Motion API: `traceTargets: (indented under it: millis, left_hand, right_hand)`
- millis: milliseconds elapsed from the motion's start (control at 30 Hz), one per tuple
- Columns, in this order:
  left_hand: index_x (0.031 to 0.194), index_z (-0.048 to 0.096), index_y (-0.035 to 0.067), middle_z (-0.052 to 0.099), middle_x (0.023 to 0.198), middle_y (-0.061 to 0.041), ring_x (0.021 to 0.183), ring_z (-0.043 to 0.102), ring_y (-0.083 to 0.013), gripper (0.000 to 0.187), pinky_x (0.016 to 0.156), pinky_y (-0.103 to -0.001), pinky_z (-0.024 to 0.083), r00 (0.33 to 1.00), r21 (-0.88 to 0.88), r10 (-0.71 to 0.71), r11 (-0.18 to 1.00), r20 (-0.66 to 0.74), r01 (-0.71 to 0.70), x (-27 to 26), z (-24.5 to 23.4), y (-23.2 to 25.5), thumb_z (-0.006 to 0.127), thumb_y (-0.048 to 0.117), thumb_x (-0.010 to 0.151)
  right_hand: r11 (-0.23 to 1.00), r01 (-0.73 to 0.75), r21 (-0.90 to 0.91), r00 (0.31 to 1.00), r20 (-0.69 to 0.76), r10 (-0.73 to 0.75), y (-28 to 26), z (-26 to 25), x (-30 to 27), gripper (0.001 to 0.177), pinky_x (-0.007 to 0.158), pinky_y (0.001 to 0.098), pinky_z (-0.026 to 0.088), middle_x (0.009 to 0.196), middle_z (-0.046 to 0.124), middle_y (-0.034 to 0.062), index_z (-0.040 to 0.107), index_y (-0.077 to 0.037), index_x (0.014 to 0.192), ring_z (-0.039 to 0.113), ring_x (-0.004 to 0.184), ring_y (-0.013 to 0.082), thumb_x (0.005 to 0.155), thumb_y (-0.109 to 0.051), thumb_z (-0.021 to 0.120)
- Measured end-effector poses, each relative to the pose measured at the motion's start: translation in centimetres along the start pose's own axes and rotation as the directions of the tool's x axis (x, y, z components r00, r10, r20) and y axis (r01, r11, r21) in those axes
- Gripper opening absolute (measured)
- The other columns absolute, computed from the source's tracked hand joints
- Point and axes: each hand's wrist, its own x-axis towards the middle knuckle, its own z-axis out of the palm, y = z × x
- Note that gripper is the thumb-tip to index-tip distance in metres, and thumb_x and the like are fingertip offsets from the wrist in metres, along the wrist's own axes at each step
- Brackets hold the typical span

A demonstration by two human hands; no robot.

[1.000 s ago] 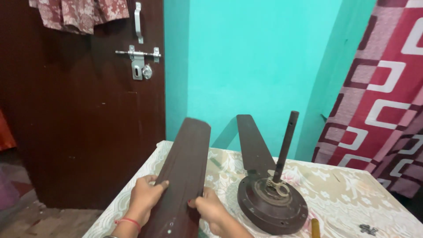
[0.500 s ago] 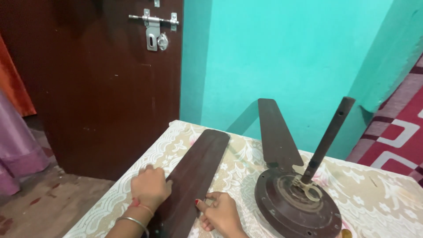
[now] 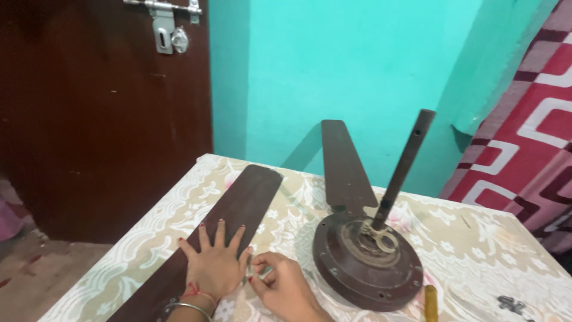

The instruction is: The person attaches a fan blade to the fan motor housing using a screwdriver and screws. They position the blade, insert screws, and tighten them to secure the blade to the motor.

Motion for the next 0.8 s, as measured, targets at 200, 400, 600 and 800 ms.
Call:
traceTargets:
  millis: [200,400,600,800]
  left_hand:
    - [0.159,0.026,0.029,0.019,0.166,-0.014,0.152,0.015,-0.0412,0.060,0.114,-0.075,0.015,0.993,0.041,0.025,0.999,-0.119,-0.021,-0.4,0.1,0.8,0.029,0.051,0.103]
    - [0.148,0.044,0.025,0.041,0.151,-0.011,0.143,0.035,-0.0345,0.054,0.112,-0.069,0.027,0.945,0.060,0.061,0.997,-0.321,-0.044,-0.5,1.3,1.0,0.037,0.047,0.099]
    - [0.129,0.057,0.019,0.055,0.127,-0.009,0.128,0.049,-0.0293,0.041,0.111,-0.060,0.036,0.905,0.055,0.075,0.997,-0.419,-0.057,-0.7,1.6,1.3,0.045,0.042,0.097]
    - [0.119,0.063,0.016,0.063,0.113,-0.004,0.118,0.059,-0.0243,0.034,0.113,-0.057,0.037,0.889,0.120,0.108,0.991,-0.446,-0.060,-0.7,1.6,1.5,0.046,0.038,0.099]
  right_hand:
    - [0.762,0.361,-0.538,0.851,-0.143,-0.505,-1.4,-7.9,-5.1,0.025,0.083,0.0381,0.055,0.109,0.069,0.0107,0.070,-0.003,0.107,0.069,0.101,0.0301,0.083,-0.005,0.073]
    - [0.500,0.248,-0.830,0.802,-0.113,-0.586,0.3,-11.9,-8.2,0.035,0.091,0.0453,0.045,0.116,0.065,0.0123,0.069,-0.004,0.111,0.060,0.108,0.0315,0.084,-0.024,0.075]
    - [0.402,0.231,-0.886,0.784,-0.076,-0.616,1.9,-11.9,-8.7,0.039,0.100,0.0505,0.040,0.124,0.062,0.0171,0.067,-0.005,0.114,0.054,0.121,0.0362,0.085,-0.031,0.071]
    - [0.466,0.285,-0.837,0.802,-0.057,-0.594,2.1,-12.7,-9.0,0.042,0.102,0.0493,0.041,0.125,0.062,0.0171,0.064,-0.001,0.119,0.055,0.122,0.0362,0.088,-0.029,0.071]
